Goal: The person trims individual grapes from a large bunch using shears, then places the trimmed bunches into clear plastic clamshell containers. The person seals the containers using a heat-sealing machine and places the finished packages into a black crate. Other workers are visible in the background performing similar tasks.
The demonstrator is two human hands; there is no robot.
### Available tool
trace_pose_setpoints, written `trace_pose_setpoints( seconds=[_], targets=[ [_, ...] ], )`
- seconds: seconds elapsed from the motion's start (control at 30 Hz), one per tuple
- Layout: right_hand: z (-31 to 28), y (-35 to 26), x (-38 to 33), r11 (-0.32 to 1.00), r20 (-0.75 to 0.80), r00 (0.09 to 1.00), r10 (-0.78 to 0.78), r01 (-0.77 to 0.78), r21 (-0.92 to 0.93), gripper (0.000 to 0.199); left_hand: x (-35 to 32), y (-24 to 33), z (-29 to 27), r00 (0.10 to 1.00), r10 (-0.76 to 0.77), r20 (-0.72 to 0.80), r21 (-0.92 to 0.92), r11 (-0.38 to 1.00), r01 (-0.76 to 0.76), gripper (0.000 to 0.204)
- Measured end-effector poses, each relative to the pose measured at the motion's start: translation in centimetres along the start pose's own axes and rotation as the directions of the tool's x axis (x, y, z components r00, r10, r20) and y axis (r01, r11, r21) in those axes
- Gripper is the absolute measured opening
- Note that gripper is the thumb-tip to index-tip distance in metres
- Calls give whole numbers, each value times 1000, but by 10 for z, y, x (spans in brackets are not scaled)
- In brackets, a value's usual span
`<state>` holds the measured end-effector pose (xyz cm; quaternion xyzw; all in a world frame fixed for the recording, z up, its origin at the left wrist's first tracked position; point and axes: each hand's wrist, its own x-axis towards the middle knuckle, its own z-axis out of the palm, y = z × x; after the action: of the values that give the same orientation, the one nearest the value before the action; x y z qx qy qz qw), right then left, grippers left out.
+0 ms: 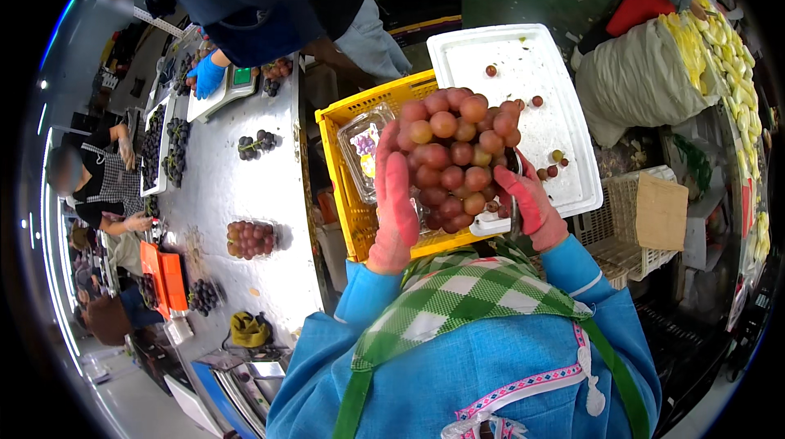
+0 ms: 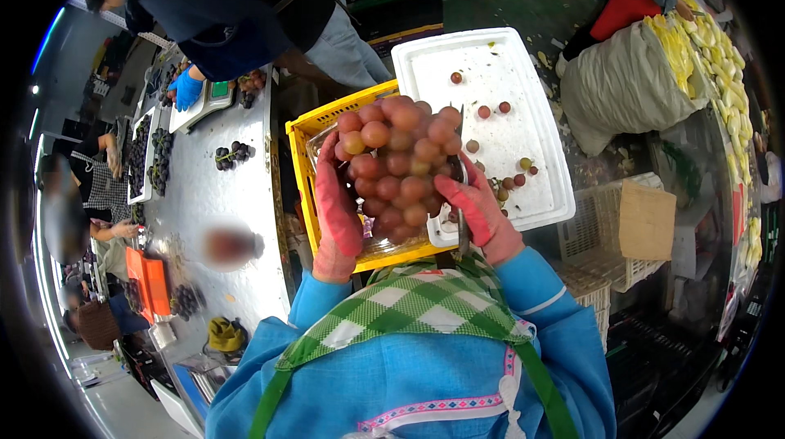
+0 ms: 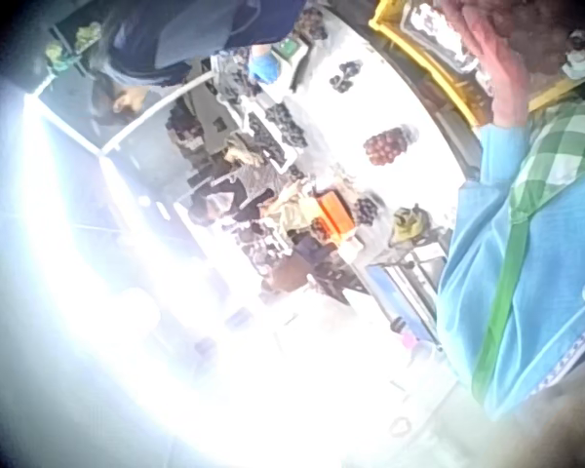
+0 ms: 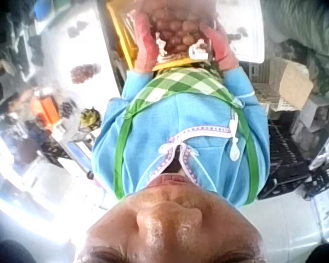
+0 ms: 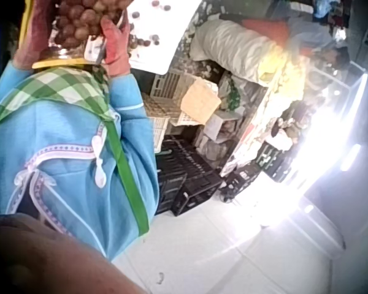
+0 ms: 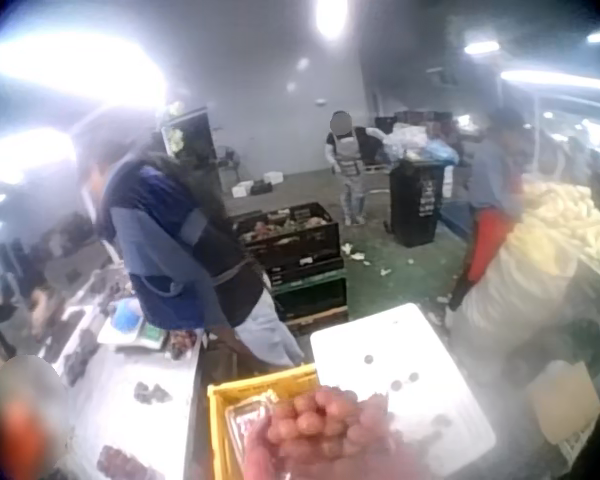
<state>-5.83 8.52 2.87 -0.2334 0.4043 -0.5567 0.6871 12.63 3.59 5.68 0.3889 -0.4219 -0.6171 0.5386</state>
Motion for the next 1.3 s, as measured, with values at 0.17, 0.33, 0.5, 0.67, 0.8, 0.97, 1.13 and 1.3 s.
trace_pose_setpoints(
  seconds=[0.17,0.33,0.5,0.67,0.8,0.97,1.13,1.3],
  targets=[
    [-27,17,6,938,109,988,104,-134,319,53,-4,8,-6,984,125,126,86,987,-137,58],
    [-34,26,7,835,291,956,46,-197,515,52,1,0,-11,994,70,84,-105,993,-61,56],
    [-33,30,6,876,236,970,60,-165,454,47,-4,-15,-16,875,-215,433,-257,901,348,77],
    [-20,17,0,967,140,988,70,-102,232,47,-15,-28,-23,824,-147,548,-296,887,355,90],
    [5,-8,-9,982,129,992,8,17,-191,60,-21,-39,-24,926,-280,254,-446,816,369,109],
    [29,-33,-28,962,152,988,11,31,-270,60,-1,-46,-30,776,-12,631,-721,360,592,90],
    [13,-47,-41,940,-3,1000,-17,15,-341,53,-3,-44,-38,888,-214,406,-620,650,440,75],
    [0,-48,-53,896,-19,1000,-13,3,-444,43,-7,-36,-42,945,-178,273,-479,827,294,65]
  ],
)
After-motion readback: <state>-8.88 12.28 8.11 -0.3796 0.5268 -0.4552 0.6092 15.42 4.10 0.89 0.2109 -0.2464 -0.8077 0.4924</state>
